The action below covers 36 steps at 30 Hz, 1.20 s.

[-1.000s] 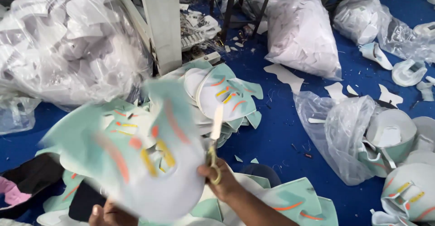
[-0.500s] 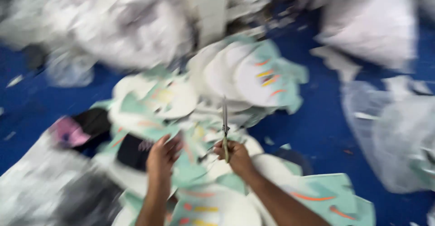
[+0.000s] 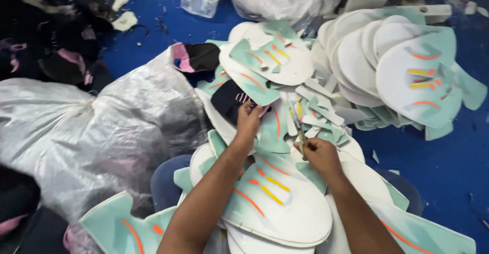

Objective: The person uses shears to trim the edges of light blue and white shoe parts, which have orange and yellow markings. They repeatedly pick up a part, cut along the edges, and place the trimmed piece onto a growing stack.

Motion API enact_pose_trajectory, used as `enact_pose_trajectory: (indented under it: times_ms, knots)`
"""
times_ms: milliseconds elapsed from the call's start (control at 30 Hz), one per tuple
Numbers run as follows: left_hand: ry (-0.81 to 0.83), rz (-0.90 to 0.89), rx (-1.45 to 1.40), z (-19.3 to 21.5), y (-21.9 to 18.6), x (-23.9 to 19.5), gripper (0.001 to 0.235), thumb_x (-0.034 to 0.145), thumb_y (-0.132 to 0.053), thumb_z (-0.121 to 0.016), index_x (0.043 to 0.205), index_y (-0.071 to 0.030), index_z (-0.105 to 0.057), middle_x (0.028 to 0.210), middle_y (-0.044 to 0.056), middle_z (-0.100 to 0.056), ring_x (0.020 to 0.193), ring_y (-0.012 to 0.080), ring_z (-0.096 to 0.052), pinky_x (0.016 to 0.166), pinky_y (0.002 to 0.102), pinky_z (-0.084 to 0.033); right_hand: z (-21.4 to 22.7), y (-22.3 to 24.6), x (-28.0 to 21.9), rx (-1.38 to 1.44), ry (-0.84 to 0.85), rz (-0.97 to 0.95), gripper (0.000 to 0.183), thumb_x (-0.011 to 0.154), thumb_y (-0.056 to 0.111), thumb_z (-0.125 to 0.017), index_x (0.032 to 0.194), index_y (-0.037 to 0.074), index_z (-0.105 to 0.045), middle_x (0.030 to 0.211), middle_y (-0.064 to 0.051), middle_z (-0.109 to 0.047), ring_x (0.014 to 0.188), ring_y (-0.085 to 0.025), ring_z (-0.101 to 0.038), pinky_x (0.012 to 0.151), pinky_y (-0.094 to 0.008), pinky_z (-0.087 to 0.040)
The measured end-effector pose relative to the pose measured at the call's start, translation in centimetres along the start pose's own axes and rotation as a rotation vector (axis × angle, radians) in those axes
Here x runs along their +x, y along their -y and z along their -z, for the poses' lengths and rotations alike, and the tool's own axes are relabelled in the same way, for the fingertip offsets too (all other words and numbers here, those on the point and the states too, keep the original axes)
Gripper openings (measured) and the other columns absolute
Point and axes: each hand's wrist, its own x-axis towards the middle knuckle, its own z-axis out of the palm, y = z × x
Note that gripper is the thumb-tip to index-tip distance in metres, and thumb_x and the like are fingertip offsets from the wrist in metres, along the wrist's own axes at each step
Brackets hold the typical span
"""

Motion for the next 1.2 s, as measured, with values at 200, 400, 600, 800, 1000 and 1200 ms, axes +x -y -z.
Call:
enact_pose_trajectory:
  times_ms: [200,400,600,800,1000,1200]
  knots:
    - [0.012,0.033,0.363,-0.4,0.6,-1.4,0.079,0.082,-0.034,-0.079,0.145,0.001,-0.047,0.132,0.016,-0.064,0.116,0.0228,-0.063,0.097,0.032,-0.049,0.8,2.2,-0.8,-0.076,0.038,-0.102,0.036,0.086,0.036,-0.08,0.083,0.0,-0.076,0.063,-0.003,-0.066,0.056,-0.01,-0.056,0.053,-0.027,-0.043]
    - [0.076,-0.181,0.635,-1.1,-8.3,-1.7,0.088,0.077,-0.044,-0.08,0.146,-0.002,-0.048,0.139,0.022,-0.058,0.126,0.0329,-0.061,0.105,0.039,-0.049,0.3,2.2,-0.6,-0.024,0.056,-0.073,0.036,0.085,0.034,-0.081,0.081,-0.001,-0.076,0.062,-0.003,-0.065,0.057,-0.009,-0.057,0.055,-0.025,-0.045]
    - [-0.058,-0.39,1.278,4.4,-7.8,-2.2,0.097,0.074,-0.047,-0.085,0.154,-0.018,-0.038,0.162,0.021,-0.027,0.148,0.0471,-0.023,0.108,0.065,-0.036,0.3,1.6,-0.2,-0.038,0.04,-0.072,0.034,0.085,0.034,-0.081,0.083,0.0,-0.077,0.062,-0.003,-0.066,0.058,-0.009,-0.056,0.055,-0.026,-0.045]
    - [0.159,-0.186,1.26,3.0,-6.7,-1.6,0.095,0.075,-0.045,-0.082,0.156,-0.034,-0.035,0.167,0.015,-0.022,0.153,0.0456,-0.024,0.111,0.074,-0.03,0.2,1.4,0.1,-0.085,0.026,-0.104,0.036,0.085,0.035,-0.081,0.083,-0.001,-0.076,0.063,-0.004,-0.067,0.059,-0.009,-0.062,0.057,-0.025,-0.048]
    - [0.344,-0.125,1.422,2.5,-5.1,-1.1,0.067,0.078,-0.034,-0.08,0.141,-0.042,-0.059,0.17,0.027,-0.007,0.153,0.0519,-0.018,0.114,0.068,-0.031,-0.2,0.5,0.4,-0.074,0.036,-0.106,0.037,0.083,0.036,-0.082,0.084,0.0,-0.077,0.064,-0.004,-0.068,0.058,-0.01,-0.063,0.057,-0.026,-0.049]
    - [0.335,-0.037,1.506,1.6,-7.5,-3.6,0.073,0.076,-0.031,-0.082,0.142,-0.038,-0.053,0.169,0.022,0.002,0.153,0.0482,-0.009,0.108,0.07,-0.032,-0.3,0.4,0.3,-0.137,0.027,-0.105,0.037,0.084,0.035,-0.082,0.084,-0.002,-0.077,0.064,-0.007,-0.068,0.059,-0.012,-0.063,0.058,-0.026,-0.049]
